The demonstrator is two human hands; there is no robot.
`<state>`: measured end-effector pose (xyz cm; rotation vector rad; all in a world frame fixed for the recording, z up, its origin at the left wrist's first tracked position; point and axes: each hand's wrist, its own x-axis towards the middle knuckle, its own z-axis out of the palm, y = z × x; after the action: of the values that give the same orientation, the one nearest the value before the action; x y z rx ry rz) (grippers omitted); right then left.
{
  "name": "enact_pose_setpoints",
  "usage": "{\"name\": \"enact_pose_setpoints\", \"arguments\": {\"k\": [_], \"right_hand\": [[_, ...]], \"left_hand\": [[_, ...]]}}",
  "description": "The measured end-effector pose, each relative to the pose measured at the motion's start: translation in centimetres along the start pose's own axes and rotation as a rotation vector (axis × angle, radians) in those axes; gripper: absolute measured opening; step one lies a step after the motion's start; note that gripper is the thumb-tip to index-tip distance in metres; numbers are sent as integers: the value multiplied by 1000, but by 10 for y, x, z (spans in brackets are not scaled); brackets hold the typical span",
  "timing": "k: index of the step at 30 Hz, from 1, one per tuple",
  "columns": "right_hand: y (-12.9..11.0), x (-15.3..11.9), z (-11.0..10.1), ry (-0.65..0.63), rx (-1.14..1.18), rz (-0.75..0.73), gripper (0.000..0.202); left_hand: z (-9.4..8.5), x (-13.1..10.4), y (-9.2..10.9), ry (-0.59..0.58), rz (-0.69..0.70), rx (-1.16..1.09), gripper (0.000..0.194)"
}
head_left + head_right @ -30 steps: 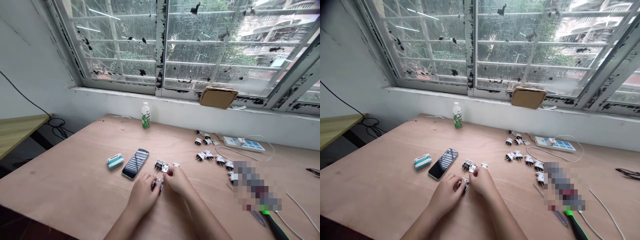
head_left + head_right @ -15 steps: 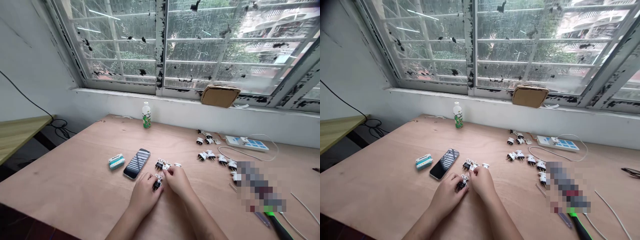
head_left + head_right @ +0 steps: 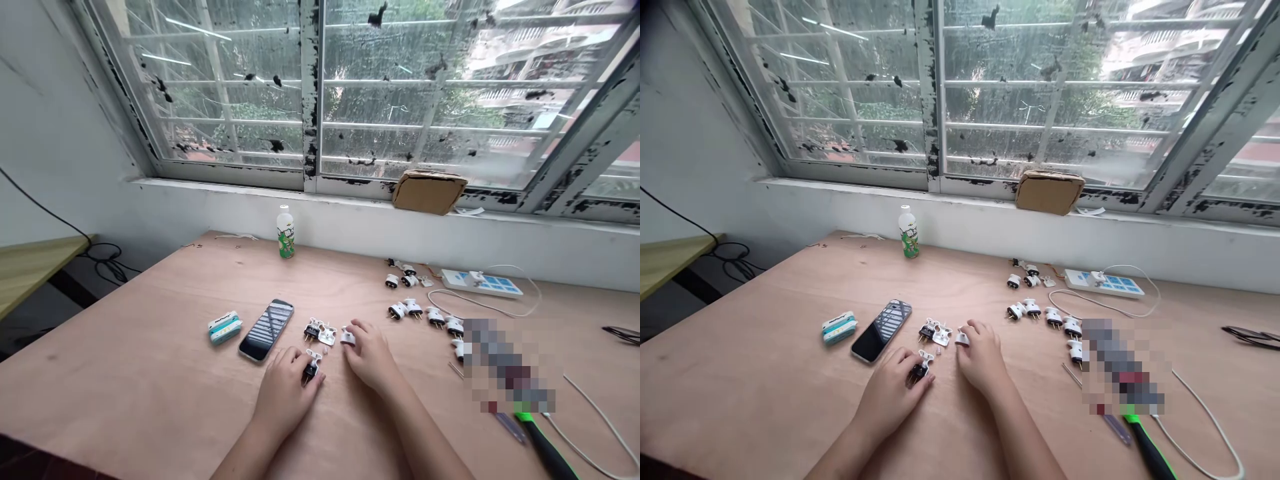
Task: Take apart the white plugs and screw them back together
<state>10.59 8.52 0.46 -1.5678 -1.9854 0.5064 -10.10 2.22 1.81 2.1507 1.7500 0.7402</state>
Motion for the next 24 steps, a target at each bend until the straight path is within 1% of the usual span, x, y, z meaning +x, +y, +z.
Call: {"name": "enact_pose_setpoints", "arguments": {"k": [5,12,19,24], "right_hand": [[3,0,1,-33,8,-34,24],[-10,-20,-3,-95,86,-84,21],[-23,-36,4,-120,178,-105,23],[-30,-39,12,-126,233,-107,24]], "left_hand": [[-1,-4,4,-17,27,-18,14],[0,-4,1,-20,46,-70,15],[3,-3,-7,-13,1,-113,16],[2,-1,-10,-6,-5,-126,18]]}}
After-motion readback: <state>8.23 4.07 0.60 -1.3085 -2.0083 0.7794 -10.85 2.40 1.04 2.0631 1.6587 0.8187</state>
